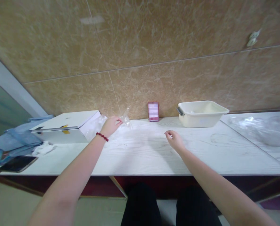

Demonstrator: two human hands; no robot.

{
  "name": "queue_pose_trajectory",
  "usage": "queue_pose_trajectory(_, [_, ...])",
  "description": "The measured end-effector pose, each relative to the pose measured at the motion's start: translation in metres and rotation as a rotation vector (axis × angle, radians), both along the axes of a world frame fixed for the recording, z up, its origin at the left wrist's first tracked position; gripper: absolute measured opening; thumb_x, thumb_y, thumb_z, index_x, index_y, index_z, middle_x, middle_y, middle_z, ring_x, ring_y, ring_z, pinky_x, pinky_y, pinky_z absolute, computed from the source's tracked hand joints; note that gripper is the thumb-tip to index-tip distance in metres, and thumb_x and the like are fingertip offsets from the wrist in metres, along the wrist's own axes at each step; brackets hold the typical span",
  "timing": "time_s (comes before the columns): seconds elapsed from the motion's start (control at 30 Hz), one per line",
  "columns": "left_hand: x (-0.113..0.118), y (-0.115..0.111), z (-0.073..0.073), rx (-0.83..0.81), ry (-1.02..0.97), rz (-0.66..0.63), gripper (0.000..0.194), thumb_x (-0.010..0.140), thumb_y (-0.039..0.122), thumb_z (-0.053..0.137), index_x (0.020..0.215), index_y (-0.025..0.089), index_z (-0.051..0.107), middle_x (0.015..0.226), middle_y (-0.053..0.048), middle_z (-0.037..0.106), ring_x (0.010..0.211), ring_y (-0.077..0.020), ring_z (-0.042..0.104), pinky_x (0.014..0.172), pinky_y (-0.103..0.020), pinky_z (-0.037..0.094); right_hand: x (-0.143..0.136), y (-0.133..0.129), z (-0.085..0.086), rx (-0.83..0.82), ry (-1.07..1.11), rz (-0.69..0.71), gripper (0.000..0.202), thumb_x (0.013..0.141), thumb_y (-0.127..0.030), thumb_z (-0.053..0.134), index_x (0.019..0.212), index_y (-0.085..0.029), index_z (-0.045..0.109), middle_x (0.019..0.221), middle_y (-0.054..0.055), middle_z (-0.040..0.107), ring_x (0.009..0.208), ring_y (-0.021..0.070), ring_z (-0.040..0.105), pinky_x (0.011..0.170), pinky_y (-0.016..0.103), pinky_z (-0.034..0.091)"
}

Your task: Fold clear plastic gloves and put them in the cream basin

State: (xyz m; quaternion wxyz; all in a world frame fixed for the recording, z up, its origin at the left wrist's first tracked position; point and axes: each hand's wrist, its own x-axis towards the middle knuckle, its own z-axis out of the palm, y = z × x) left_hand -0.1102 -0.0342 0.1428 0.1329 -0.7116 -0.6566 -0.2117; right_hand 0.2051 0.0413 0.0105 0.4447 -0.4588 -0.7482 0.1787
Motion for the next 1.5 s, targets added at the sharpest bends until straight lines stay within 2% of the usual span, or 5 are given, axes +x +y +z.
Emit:
queue_pose_trajectory(0.33, [0.104,-0.053,-0.063,0.161,0.200,-0.363,0.020,0.079,0.022,0.041,0.080,0.021,0.060,0.083,-0.004,0.060,0.083,-0.0157,0.050,0.076,-0.032,0.035,-0.014,-0.050,0.047,-0.806,0.552,0.461,0.057,0.076,-0.058,0.023,0.088,-0.015,0.058,0.095,0.011,0.059,0.084,0.0168,0.055,0.068,0.030,0.042])
queue_pose_trajectory(0.87, [0.131,-0.061,-0.070,0.018,-0.417,-0.418,0.015,0.075,0.023,0.046,0.078,0.019,0.059,0.081,-0.004,0.060,0.079,-0.0142,0.053,0.076,-0.029,0.041,-0.004,-0.054,0.077,-0.616,0.383,0.403,0.020,0.071,-0.036,0.048,0.073,-0.015,0.050,0.070,0.003,0.060,0.067,0.0101,0.056,0.063,0.025,0.041])
queue_pose_trajectory(1.03, [0.126,-0.051,-0.054,-0.216,-0.809,-0.310,0.019,0.070,0.032,0.051,0.078,0.017,0.060,0.079,-0.004,0.062,0.073,-0.0137,0.055,0.069,-0.026,0.043,0.008,-0.051,0.086,-0.176,0.254,0.199,0.020,0.074,-0.027,0.044,0.092,-0.017,0.046,0.080,0.004,0.059,0.073,0.0123,0.055,0.067,0.029,0.042])
queue_pose_trajectory(1.2, [0.121,-0.043,-0.042,-0.455,-1.248,-0.295,0.022,0.067,0.033,0.057,0.073,0.012,0.058,0.059,0.001,0.054,0.054,-0.0067,0.048,0.053,-0.019,0.039,0.025,-0.081,0.104,0.360,0.032,0.338,0.031,0.070,-0.011,0.041,0.100,-0.019,0.045,0.097,0.006,0.053,0.092,0.0159,0.049,0.077,0.033,0.041])
queue_pose_trajectory(1.5, [0.120,-0.045,-0.032,-0.673,-1.657,-0.269,0.013,0.064,0.023,0.061,0.072,0.013,0.060,0.061,-0.001,0.056,0.051,-0.0063,0.049,0.049,-0.017,0.041,0.038,-0.093,0.074,0.673,-0.373,0.444,0.046,0.074,-0.004,0.039,0.108,-0.033,0.048,0.120,0.003,0.035,0.110,0.0190,0.033,0.088,0.040,0.035])
